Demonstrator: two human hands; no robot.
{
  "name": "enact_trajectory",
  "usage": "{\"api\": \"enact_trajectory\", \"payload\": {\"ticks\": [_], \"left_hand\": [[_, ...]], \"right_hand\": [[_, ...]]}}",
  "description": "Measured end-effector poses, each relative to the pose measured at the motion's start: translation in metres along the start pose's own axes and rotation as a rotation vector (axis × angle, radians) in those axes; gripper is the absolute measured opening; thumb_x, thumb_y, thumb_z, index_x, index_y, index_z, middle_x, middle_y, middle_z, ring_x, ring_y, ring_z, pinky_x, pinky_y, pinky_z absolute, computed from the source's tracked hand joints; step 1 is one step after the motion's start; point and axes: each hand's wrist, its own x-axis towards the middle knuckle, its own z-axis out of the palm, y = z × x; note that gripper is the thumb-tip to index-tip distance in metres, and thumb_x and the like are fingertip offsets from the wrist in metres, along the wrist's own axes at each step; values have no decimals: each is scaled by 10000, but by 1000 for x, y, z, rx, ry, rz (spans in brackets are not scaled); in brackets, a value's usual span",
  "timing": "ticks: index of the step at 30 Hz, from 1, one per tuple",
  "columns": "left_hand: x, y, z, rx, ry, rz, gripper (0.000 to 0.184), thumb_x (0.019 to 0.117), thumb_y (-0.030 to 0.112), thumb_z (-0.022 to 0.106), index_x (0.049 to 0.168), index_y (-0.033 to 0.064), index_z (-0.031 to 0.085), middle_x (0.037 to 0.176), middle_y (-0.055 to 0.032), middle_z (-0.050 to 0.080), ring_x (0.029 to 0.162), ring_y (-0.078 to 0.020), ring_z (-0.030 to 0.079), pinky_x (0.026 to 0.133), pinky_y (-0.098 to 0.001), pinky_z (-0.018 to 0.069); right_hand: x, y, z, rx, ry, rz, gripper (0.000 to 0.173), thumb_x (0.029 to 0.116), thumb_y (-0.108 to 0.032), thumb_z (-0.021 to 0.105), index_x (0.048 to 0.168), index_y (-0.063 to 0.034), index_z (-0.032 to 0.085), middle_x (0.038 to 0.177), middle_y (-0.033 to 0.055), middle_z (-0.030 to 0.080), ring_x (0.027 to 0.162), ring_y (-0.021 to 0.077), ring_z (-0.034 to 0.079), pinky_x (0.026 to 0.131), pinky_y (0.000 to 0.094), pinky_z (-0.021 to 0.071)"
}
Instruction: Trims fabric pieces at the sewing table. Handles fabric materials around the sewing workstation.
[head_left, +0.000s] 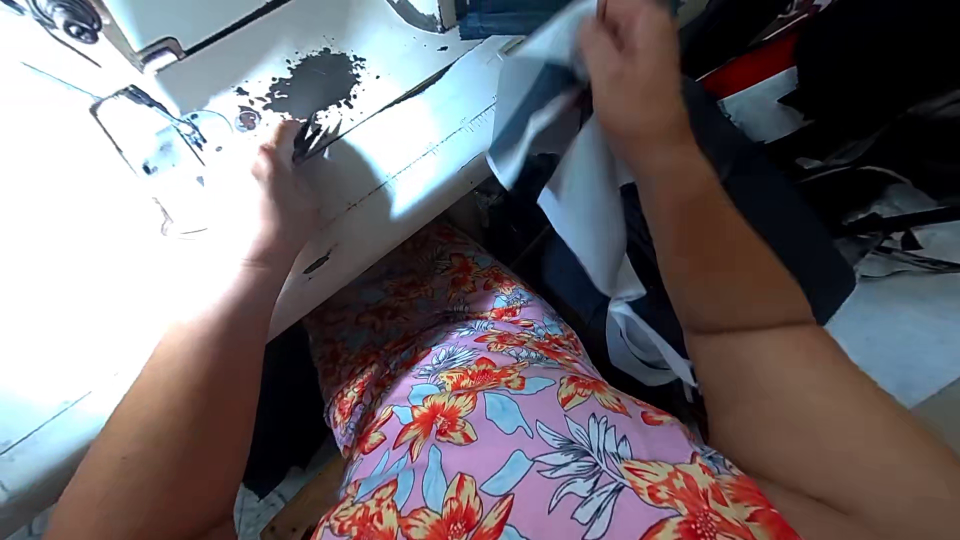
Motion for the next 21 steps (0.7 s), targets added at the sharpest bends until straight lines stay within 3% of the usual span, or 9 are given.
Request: {"api": "enact_trajectory", "payload": {"ticks": [3, 5, 7, 9, 11, 13, 15, 18, 21], "left_hand": [[-10, -24, -1, -176, 97, -31, 407, 1047, 22, 349, 1415, -66, 496, 1218, -360, 610, 1056, -476, 639, 925, -611, 482], [-25, -25, -12, -358, 107, -162, 399, 1085, 184, 358, 1431, 48, 503, 1134, -143, 646, 883, -169, 656, 780, -353, 549], [-43, -7, -24, -640, 38, -229, 396, 1060, 274, 482, 1414, 98, 494, 1030, 15, 611, 730, 11, 584, 627, -183, 504], [-64, 20, -30, -846, -55, -180, 383, 999, 213, 579, 1360, 93, 531, 916, 60, 610, 636, 32, 549, 546, -142, 474], [-77, 41, -28, -958, -169, -57, 330, 940, 163, 628, 1263, 95, 628, 841, 74, 658, 613, 17, 575, 537, -154, 494], [-82, 57, -22, -985, -304, 69, 369, 930, 150, 649, 1292, 76, 661, 820, 54, 689, 613, -4, 600, 540, -175, 516], [-81, 65, -14, -947, -399, 117, 378, 949, 185, 670, 1318, 104, 682, 844, 46, 715, 640, 0, 618, 573, -177, 535], [-77, 70, -3, -854, -410, 65, 348, 977, 182, 663, 1312, 93, 691, 905, 21, 740, 690, 15, 633, 629, -177, 539], [-71, 69, 5, -823, -407, 15, 326, 991, 174, 650, 1293, 59, 696, 999, -22, 759, 784, -12, 675, 726, -218, 567]], "right_hand": [[26, -36, 8, 90, 106, -119, 201, 958, 62, 559, 779, 25, 643, 648, 14, 572, 600, 36, 593, 618, 206, 540], [23, -43, 18, 60, 12, -144, 163, 1022, -36, 537, 938, 48, 649, 704, 45, 599, 573, 62, 604, 573, 232, 557], [4, -36, 35, 58, -133, -153, 234, 1054, -117, 507, 1215, 49, 541, 913, 95, 629, 617, 99, 638, 568, 287, 590], [-19, -21, 55, 176, -225, -171, 228, 1050, -86, 513, 1238, 41, 485, 984, 111, 619, 618, 107, 643, 539, 301, 596], [-36, -5, 68, 307, -332, -212, 119, 1025, -6, 468, 1098, 48, 545, 934, 89, 628, 646, 89, 647, 567, 285, 598], [-47, 6, 75, 407, -454, -220, 213, 979, 62, 423, 945, 37, 632, 877, 34, 661, 703, 41, 654, 645, 243, 596], [-52, 13, 73, 453, -570, -215, 269, 974, 80, 447, 1059, 58, 702, 1002, 44, 728, 805, 13, 670, 749, 204, 585], [-54, 14, 64, 485, -675, -206, 439, 889, 112, 596, 1326, 72, 612, 1248, 105, 689, 908, 22, 680, 803, 185, 579], [-53, 14, 58, 493, -681, -205, 557, 804, 133, 646, 1354, 67, 595, 1257, 107, 692, 852, 38, 697, 751, 198, 599]]}}
